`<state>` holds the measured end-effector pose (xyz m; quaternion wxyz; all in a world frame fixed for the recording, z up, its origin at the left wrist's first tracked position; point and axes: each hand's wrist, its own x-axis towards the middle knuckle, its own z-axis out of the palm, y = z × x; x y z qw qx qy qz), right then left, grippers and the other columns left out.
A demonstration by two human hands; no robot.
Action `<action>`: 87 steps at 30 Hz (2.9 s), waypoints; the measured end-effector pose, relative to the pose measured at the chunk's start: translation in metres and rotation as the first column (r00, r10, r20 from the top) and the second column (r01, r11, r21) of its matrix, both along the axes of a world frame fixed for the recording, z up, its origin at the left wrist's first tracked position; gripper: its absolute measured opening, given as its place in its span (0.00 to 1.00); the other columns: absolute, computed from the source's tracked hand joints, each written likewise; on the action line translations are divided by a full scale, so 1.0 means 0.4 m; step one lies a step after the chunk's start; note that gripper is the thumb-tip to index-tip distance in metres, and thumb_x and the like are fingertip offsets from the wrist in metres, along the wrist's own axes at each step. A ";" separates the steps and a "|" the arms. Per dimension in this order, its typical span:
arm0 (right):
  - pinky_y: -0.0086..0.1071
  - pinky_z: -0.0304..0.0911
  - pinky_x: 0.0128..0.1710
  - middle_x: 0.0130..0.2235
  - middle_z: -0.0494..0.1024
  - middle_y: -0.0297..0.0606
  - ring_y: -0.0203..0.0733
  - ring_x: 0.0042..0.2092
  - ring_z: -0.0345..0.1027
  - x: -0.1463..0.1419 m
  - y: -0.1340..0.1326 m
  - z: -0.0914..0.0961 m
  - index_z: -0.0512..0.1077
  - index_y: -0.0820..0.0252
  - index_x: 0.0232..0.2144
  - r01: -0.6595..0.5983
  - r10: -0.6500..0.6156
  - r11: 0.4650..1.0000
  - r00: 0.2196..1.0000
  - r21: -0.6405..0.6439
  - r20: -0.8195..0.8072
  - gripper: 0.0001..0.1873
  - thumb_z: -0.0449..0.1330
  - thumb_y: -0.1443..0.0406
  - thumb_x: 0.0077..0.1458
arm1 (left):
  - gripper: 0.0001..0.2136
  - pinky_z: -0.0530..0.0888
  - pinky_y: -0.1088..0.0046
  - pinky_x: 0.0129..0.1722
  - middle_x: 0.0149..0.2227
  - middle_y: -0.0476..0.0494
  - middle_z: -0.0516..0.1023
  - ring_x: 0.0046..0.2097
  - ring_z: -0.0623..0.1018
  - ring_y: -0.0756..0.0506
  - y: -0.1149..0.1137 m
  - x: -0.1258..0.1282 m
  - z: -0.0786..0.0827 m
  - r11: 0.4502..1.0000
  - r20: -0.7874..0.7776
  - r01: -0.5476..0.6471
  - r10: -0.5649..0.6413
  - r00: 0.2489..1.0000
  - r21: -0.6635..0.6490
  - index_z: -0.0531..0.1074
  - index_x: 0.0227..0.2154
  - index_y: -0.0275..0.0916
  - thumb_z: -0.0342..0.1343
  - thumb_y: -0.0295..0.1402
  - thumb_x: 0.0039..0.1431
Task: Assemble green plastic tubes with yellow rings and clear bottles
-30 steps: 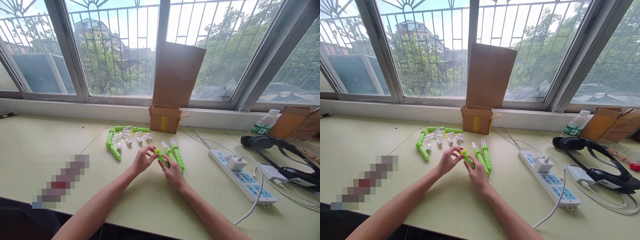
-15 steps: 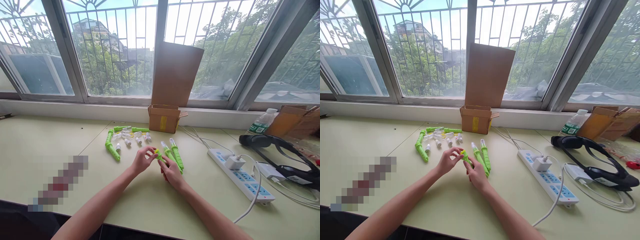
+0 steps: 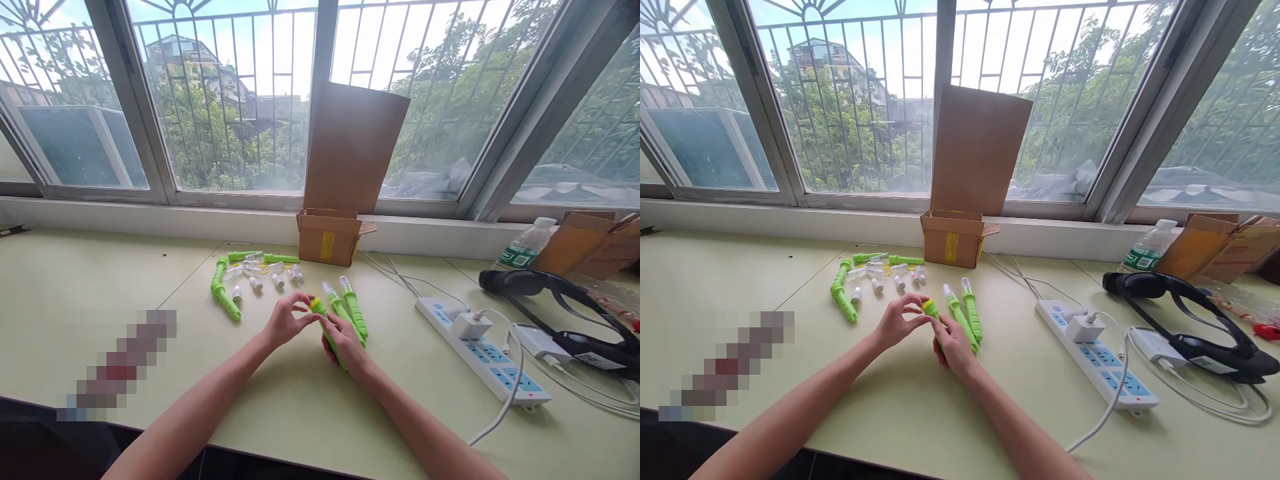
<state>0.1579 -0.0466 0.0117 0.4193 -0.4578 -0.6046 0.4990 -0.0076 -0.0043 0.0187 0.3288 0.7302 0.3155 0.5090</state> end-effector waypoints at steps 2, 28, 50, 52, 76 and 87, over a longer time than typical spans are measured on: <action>0.28 0.47 0.11 0.17 0.64 0.28 0.33 0.13 0.53 0.002 0.000 0.000 0.71 0.56 0.42 -0.008 0.008 1.000 1.000 -0.001 -0.010 0.25 0.51 0.45 0.55 | 0.14 0.79 0.61 0.42 0.43 0.39 0.78 0.43 0.78 0.44 0.002 0.001 -0.004 1.000 0.007 0.000 0.000 1.000 0.000 0.68 0.33 0.37 0.62 0.41 0.51; 0.27 0.60 0.16 0.29 0.72 0.34 0.33 0.21 0.64 -0.001 0.013 -0.016 0.67 0.58 0.34 0.002 0.001 0.998 0.998 0.061 -0.063 0.19 0.58 0.48 0.52 | 0.13 0.79 0.60 0.44 0.40 0.41 0.79 0.43 0.79 0.44 0.012 -0.003 -0.012 0.998 0.023 -0.052 0.051 0.998 0.021 0.69 0.33 0.37 0.64 0.39 0.50; 0.29 0.52 0.19 0.20 0.63 0.29 0.35 0.20 0.56 0.010 0.023 -0.032 0.68 0.57 0.30 0.139 -0.208 0.931 0.962 0.339 0.179 0.10 0.56 0.56 0.55 | 0.12 0.80 0.63 0.42 0.45 0.41 0.77 0.42 0.79 0.45 0.004 0.009 -0.017 0.971 -0.071 -0.088 0.106 0.992 0.224 0.68 0.36 0.39 0.63 0.35 0.51; 0.29 0.49 0.16 0.19 0.61 0.27 0.34 0.18 0.53 0.012 0.023 -0.033 0.67 0.56 0.30 0.112 -0.148 0.962 0.981 0.250 0.128 0.11 0.56 0.55 0.55 | 0.12 0.80 0.62 0.43 0.46 0.41 0.77 0.45 0.78 0.44 0.006 0.008 -0.019 0.975 -0.080 -0.070 0.088 0.993 0.210 0.67 0.37 0.39 0.62 0.33 0.52; 0.27 0.54 0.20 0.23 0.65 0.27 0.34 0.22 0.57 0.014 0.029 -0.049 0.60 0.55 0.30 0.160 -0.239 0.916 0.954 0.367 0.181 0.10 0.59 0.60 0.52 | 0.10 0.80 0.63 0.40 0.43 0.41 0.78 0.40 0.79 0.46 0.001 0.012 -0.033 0.919 -0.011 -0.204 0.220 0.975 0.338 0.69 0.33 0.39 0.62 0.36 0.53; 0.32 0.60 0.29 0.28 0.75 0.35 0.42 0.28 0.67 0.011 0.019 -0.034 0.71 0.55 0.41 0.155 -0.350 0.858 0.874 0.490 0.336 0.14 0.54 0.56 0.57 | 0.10 0.81 0.65 0.34 0.41 0.40 0.78 0.39 0.79 0.45 0.005 0.016 -0.031 0.911 -0.042 -0.249 0.278 0.960 0.328 0.69 0.32 0.38 0.61 0.38 0.54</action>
